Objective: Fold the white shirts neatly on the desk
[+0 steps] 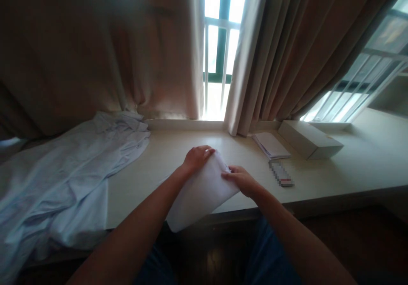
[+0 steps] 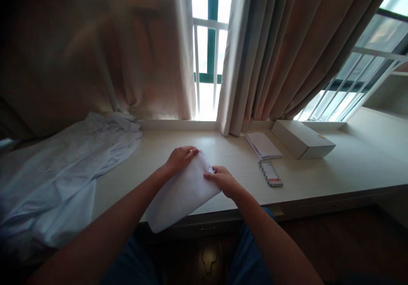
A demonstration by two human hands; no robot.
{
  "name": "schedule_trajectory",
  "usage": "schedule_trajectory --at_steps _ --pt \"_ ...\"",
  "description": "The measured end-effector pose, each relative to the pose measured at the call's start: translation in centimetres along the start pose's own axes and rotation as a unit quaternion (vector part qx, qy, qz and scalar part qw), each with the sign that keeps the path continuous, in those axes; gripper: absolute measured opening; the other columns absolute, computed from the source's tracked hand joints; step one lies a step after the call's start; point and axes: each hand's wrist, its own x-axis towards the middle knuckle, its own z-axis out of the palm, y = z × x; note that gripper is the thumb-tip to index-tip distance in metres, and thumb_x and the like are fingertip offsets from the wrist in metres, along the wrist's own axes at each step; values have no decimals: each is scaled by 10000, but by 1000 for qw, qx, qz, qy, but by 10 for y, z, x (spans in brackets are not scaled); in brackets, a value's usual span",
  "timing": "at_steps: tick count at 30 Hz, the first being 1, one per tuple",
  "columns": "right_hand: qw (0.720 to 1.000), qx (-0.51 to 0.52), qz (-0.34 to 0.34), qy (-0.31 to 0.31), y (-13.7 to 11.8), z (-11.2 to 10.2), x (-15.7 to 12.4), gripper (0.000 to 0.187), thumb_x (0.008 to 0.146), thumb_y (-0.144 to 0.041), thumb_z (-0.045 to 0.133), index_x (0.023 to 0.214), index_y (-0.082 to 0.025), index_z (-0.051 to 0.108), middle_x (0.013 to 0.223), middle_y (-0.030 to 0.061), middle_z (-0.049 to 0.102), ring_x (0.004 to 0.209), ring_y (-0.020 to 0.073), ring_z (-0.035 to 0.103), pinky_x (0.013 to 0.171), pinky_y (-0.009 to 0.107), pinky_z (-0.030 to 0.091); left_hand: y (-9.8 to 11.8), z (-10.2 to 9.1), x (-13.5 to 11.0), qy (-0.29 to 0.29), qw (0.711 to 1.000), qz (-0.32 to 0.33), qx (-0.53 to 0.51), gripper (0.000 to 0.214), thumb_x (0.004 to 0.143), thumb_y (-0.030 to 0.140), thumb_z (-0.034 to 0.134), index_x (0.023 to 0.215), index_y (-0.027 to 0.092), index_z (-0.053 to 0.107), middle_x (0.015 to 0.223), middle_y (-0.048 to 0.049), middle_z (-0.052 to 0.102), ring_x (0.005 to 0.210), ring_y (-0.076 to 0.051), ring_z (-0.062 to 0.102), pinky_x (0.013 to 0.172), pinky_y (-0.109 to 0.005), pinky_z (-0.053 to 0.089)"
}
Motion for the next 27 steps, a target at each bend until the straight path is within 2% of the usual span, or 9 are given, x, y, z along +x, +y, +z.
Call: schedule_trajectory --at_steps 4,8,11,13,16,18,20,23,27 --pt "990 35 67 123 69 -29 18 342 673 -394 715 828 -95 658 721 69 675 555 145 575 520 247 424 -19 28 -8 88 996 -18 -19 429 910 469 431 1159 170 613 1103 -92 672 1012 -190 616 898 -309 455" --pt "979 -8 117 164 116 -51 17 295 744 -373 619 846 -99 657 797 109 695 640 193 627 586 291 474 -38 60 -65 84 996 -25 0 400 937 439 377 1113 184 629 1110 -85 668 1051 -197 606 948 -343 456" --pt "974 -57 130 178 121 -54 12 313 784 -357 568 926 -93 659 869 129 700 760 240 653 663 324 496 -41 85 -103 39 998 1 49 371 935 399 398 1184 213 601 1224 -83 621 1186 -214 536 1029 -385 407" --pt "958 -136 119 223 112 -48 10 369 783 -352 584 1033 -88 643 965 152 690 904 279 638 764 350 489 -37 98 -114 9 995 34 89 396 915 412 443 1254 247 563 1364 -80 525 1315 -246 413 1098 -452 321" --pt "876 -373 6 306 94 -27 12 495 851 -349 521 1268 -85 529 1225 194 588 1179 304 505 991 396 374 -30 109 -108 -11 990 47 133 471 902 462 446 1342 299 487 1478 -70 394 1392 -283 283 1124 -527 232" --pt "803 -520 -93 277 87 -7 18 506 919 -345 414 1362 -103 451 1372 174 481 1309 281 378 1094 410 247 -30 113 -97 -24 988 30 151 483 917 469 396 1369 310 459 1488 -71 379 1401 -288 262 1126 -542 204" --pt "765 -595 -136 207 87 7 28 507 958 -367 338 1403 -135 416 1457 129 397 1383 255 264 1138 418 141 -37 115 -85 -50 985 8 167 479 929 460 356 1375 319 455 1490 -69 378 1403 -289 258 1130 -545 176" --pt "743 -644 -100 154 98 10 44 590 967 -487 281 1438 -143 373 1506 114 320 1419 260 178 1147 443 66 -58 116 -75 -94 979 -20 181 501 919 493 350 1388 340 435 1508 -61 347 1414 -298 227 1134 -557 120" --pt "737 -660 -35 140 115 -7 53 771 927 -624 230 1469 -81 297 1528 157 243 1430 279 132 1148 437 32 -89 115 -72 -129 977 -55 159 567 901 581 308 1417 357 381 1530 -47 302 1426 -296 189 1130 -567 96"
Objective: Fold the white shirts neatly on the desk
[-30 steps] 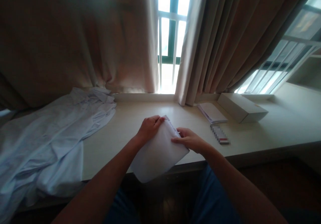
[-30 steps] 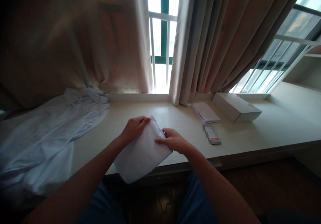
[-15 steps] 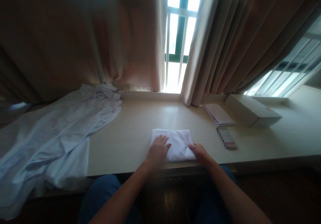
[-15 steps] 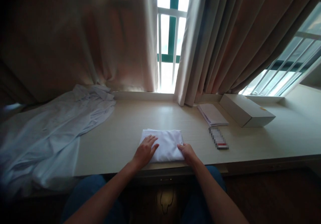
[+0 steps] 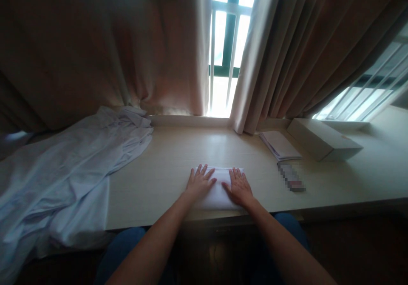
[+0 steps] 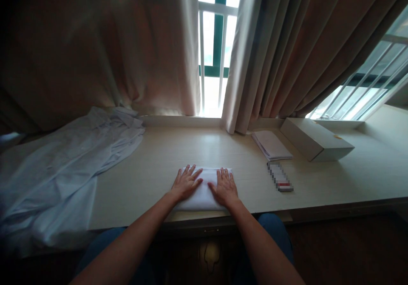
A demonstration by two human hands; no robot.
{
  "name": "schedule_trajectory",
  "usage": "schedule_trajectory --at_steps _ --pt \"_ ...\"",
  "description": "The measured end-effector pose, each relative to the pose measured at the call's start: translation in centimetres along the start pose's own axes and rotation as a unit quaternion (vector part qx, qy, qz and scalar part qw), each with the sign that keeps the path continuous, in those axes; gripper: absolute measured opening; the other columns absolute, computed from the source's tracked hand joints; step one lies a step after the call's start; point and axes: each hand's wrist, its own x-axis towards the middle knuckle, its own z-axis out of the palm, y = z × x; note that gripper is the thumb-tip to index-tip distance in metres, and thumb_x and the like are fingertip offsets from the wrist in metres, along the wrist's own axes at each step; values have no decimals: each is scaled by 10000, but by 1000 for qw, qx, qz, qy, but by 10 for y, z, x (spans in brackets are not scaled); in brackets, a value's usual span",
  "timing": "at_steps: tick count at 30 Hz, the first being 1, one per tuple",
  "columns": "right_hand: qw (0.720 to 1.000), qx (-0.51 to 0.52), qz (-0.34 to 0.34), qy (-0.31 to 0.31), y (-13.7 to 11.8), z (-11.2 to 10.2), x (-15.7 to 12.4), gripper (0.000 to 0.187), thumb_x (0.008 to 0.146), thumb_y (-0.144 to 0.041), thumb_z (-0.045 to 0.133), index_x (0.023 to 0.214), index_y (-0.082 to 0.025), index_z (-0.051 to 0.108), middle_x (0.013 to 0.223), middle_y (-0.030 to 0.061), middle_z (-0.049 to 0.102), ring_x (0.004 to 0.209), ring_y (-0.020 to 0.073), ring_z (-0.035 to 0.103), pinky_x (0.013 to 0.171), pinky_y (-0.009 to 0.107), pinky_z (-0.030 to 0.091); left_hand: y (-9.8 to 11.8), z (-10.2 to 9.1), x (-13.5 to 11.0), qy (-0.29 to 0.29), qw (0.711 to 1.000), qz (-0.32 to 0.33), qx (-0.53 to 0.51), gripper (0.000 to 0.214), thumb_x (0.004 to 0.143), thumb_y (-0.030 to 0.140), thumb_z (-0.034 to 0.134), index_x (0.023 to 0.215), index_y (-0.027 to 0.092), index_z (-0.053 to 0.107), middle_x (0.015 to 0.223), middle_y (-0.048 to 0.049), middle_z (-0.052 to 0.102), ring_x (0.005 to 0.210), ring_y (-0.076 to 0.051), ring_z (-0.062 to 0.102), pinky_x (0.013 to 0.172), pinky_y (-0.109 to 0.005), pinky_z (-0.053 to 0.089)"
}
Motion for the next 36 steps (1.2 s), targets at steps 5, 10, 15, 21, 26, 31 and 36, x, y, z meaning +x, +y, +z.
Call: schedule_trajectory --at_steps 5,10,15,21,26,31,36 --pt "1000 -10 3 15 6 9 -2 819 919 -644 164 1479 -53 257 1534 167 217 1436 279 96 1149 429 -20 -14 9 3 -4 999 -1 -45 556 910 567 296 1411 346 391 1535 -29 293 1434 -253 173 1149 -519 88" --pt "1000 -14 6 2 4 11 0 826 916 -650 151 1479 -55 259 1529 166 237 1434 279 105 1148 429 -31 -23 4 7 26 991 -21 -131 557 887 520 394 1371 253 459 1512 -68 337 1423 -242 216 1147 -464 172" --pt "1000 -9 13 -8 4 10 -2 821 918 -644 136 1485 -58 241 1538 158 215 1438 271 74 1146 426 -49 -52 -16 -37 202 919 -252 -227 540 865 495 424 1227 118 560 1213 -150 626 1106 -231 592 934 -350 451" --pt "1000 3 17 -6 3 10 -4 808 921 -634 193 1480 -53 246 1539 162 206 1437 269 72 1144 425 -57 -36 -17 -104 78 922 -261 -276 458 740 575 580 939 180 698 960 -99 721 917 -244 661 813 -330 485" --pt "1000 -2 26 -12 1 9 -4 797 924 -623 216 1483 -54 233 1540 164 204 1438 264 64 1142 431 -57 -9 -11 -91 84 911 -247 -319 511 627 518 705 973 143 692 953 -122 724 870 -263 667 741 -330 496" --pt "1000 5 20 0 2 9 -6 788 927 -618 215 1477 -53 245 1537 173 207 1437 264 66 1143 438 -52 -10 -10 -76 70 867 -241 -430 402 619 456 714 843 123 697 802 -87 724 715 -219 659 604 -281 479" --pt "1000 6 19 13 3 11 -6 803 923 -632 202 1475 -50 254 1534 174 216 1436 267 77 1146 432 -47 -5 -8 -77 127 826 -220 -503 387 650 467 687 848 135 674 808 -45 709 694 -166 631 608 -249 470"
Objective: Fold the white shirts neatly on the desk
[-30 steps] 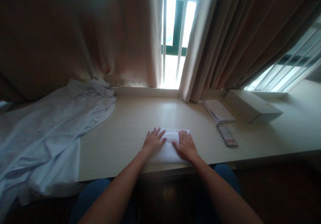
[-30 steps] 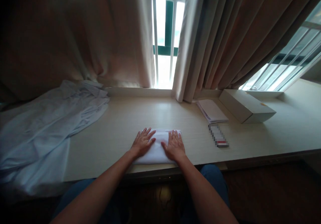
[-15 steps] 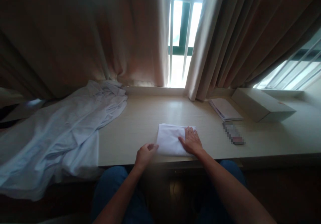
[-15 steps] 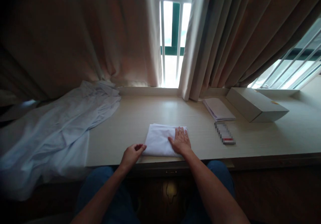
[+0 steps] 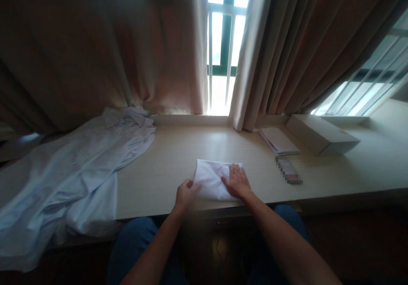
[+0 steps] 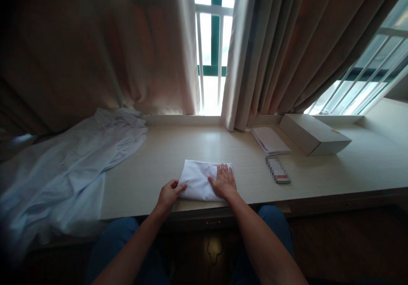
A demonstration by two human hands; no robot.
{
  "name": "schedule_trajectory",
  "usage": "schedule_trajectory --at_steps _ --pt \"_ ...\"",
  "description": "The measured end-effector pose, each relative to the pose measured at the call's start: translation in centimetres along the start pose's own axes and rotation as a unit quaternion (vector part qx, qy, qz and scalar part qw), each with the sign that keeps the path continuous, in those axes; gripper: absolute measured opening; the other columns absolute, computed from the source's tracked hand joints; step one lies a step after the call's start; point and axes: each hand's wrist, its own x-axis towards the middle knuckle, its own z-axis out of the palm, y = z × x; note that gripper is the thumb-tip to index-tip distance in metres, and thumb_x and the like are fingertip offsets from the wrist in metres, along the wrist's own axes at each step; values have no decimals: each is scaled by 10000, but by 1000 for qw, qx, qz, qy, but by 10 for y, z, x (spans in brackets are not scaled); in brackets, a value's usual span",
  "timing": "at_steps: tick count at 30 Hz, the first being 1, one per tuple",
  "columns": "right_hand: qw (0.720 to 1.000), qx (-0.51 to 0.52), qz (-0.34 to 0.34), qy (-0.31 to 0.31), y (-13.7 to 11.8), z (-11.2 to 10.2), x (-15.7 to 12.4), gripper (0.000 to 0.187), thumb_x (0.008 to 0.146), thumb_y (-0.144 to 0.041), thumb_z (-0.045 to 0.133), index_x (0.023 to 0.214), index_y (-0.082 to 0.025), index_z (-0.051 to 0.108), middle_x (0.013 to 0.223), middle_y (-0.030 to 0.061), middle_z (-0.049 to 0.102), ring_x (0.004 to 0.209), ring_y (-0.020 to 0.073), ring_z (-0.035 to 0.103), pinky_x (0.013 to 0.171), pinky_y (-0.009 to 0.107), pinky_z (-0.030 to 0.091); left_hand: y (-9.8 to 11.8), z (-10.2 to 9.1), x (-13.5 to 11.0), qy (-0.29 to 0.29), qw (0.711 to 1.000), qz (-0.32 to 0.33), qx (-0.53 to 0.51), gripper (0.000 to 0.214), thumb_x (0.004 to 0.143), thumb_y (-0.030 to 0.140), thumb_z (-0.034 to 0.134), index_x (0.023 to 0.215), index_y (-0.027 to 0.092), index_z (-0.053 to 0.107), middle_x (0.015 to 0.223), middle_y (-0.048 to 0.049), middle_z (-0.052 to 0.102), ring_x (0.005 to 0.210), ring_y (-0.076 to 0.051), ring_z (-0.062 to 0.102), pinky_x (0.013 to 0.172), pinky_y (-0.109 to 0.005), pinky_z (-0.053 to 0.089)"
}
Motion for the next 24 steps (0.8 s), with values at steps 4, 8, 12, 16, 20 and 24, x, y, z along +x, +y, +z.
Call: schedule_trajectory --at_steps 4,8,12,16,20,24 --pt "1000 -1 4 -12 -1 -1 1 792 927 -622 209 1476 -53 250 1540 168 200 1439 262 60 1145 432 -54 5 4 -9 66 992 69 84 328 685 467 667 835 176 673 803 -8 686 720 -149 610 641 -232 455" --pt "1000 1 3 -18 -1 -3 1 792 925 -623 223 1477 -57 248 1536 170 213 1437 263 72 1144 436 -53 10 5 -14 115 977 91 152 301 691 452 662 855 199 674 802 2 671 701 -142 595 653 -236 456" --pt "1000 -1 -1 -11 -1 -3 0 793 925 -623 225 1478 -56 244 1532 168 228 1437 260 75 1145 428 -57 12 8 -17 116 979 99 137 265 690 405 666 853 197 660 817 -11 673 748 -157 619 672 -242 476" --pt "1000 -2 4 -18 -2 -2 1 788 924 -620 232 1480 -61 241 1536 162 219 1437 260 69 1144 429 -57 14 12 -22 110 984 90 106 277 709 367 655 927 197 645 881 -19 685 760 -164 637 678 -256 501" --pt "1000 -9 3 -14 -3 -2 1 789 925 -619 226 1478 -58 246 1536 161 219 1437 262 70 1145 428 -50 17 13 -28 111 963 195 151 128 747 292 624 854 221 626 932 -26 660 914 -179 622 848 -304 499" --pt "1000 -11 -1 -20 -5 -3 -1 774 930 -602 232 1477 -55 250 1537 164 212 1437 270 65 1142 440 -30 10 11 -31 116 953 226 166 109 763 234 599 867 224 632 990 -39 617 975 -178 598 904 -316 487"
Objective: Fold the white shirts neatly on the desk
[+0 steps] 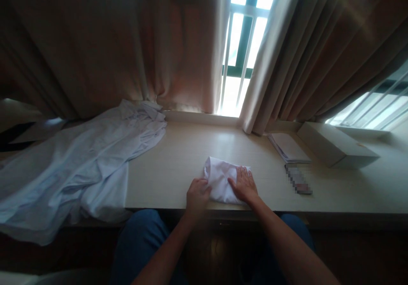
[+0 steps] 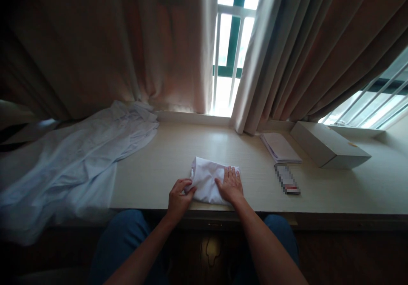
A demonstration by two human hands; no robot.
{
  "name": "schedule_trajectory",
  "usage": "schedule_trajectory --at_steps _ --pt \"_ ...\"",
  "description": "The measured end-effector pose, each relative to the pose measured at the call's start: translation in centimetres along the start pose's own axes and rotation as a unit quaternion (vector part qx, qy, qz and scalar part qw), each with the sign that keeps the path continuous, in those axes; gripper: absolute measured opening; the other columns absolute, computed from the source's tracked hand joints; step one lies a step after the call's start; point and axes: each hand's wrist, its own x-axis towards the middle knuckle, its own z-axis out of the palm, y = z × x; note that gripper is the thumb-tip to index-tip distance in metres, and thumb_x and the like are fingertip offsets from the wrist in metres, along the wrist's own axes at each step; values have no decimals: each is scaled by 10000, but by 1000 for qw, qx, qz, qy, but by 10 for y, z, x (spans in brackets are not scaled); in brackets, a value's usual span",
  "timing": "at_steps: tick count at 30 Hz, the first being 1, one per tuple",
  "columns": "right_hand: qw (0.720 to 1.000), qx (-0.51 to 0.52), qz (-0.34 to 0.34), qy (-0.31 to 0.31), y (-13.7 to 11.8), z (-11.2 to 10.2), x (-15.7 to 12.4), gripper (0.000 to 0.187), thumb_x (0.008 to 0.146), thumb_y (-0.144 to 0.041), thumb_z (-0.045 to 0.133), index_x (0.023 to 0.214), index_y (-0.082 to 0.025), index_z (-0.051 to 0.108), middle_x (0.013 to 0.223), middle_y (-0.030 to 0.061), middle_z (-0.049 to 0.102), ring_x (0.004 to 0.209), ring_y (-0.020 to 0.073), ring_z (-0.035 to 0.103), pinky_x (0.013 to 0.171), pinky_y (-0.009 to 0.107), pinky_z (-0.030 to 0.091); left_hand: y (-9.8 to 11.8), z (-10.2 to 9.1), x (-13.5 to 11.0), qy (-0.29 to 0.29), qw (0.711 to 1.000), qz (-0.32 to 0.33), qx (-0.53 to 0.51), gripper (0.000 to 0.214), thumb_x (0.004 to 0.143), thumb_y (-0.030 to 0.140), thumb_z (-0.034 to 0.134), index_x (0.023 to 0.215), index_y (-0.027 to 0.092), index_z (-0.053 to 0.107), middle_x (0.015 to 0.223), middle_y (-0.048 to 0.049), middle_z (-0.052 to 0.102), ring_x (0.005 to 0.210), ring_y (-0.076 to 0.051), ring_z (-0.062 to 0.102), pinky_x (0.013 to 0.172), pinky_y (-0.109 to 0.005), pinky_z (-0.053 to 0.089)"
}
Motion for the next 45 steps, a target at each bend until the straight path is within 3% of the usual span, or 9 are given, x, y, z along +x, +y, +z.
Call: schedule_trajectory --at_steps 8,10,13,17,21,28,36,40,45 --pt "1000 -31 -2 -3 -8 -11 2 713 927 -553 331 1456 -76 297 1521 177 248 1418 306 129 1127 491 44 -24 -4 -23 42 992 -116 22 364 750 366 652 1088 233 635 1099 -73 543 1023 -227 584 894 -386 508" --pt "998 -30 -30 38 -24 -20 -1 638 927 -501 383 1430 -110 352 1499 171 294 1395 319 181 1114 511 92 -25 -6 -26 49 990 -129 4 364 764 376 639 1103 243 633 1101 -73 555 1022 -221 590 865 -370 519" --pt "990 16 -112 86 -61 -31 -11 467 952 -384 372 1364 -179 453 1340 142 481 1251 275 397 1062 436 264 -26 -9 -26 57 987 -152 -13 355 787 370 615 1121 250 627 1102 -73 570 989 -206 605 842 -355 522" --pt "981 71 -173 55 -107 -37 -25 459 911 -197 391 1361 -239 471 1048 87 568 938 199 534 868 307 423 -34 -11 -27 56 979 -194 -41 430 761 350 649 1168 225 586 1075 -84 610 906 -200 632 806 -364 527" --pt "978 35 -207 19 -128 -41 -16 556 826 -96 446 1334 -314 509 1014 65 525 881 179 513 804 272 414 -40 -11 -28 36 966 -239 -87 545 688 294 726 1193 215 537 1052 -89 651 850 -195 656 775 -356 529" --pt "965 -64 -250 -47 -136 -52 15 278 821 -111 482 997 -213 671 1036 89 524 921 191 487 819 278 373 -41 -7 -23 31 949 -245 -195 522 663 185 728 1128 207 492 1102 -96 645 980 -194 642 848 -338 504" --pt "949 -106 -263 -137 -145 -63 18 313 895 -246 492 1186 -280 603 1049 81 542 883 181 536 780 275 377 -35 -10 -22 38 968 -219 -119 491 648 250 737 1083 192 517 1099 -87 624 979 -208 621 848 -333 475" --pt "945 -154 -243 -156 -155 -68 26 274 883 -250 502 1115 -237 646 1085 111 551 898 201 557 749 280 391 -29 -14 -22 35 973 -208 -95 449 659 244 722 1065 203 535 1081 -74 635 997 -211 611 858 -333 465" --pt "945 -162 -251 -131 -150 -68 31 264 881 -186 452 1002 -182 687 1021 128 602 924 221 565 791 305 394 -26 -19 -21 -25 972 -214 -93 409 702 276 702 1079 244 547 1068 -41 663 958 -197 626 830 -313 463"
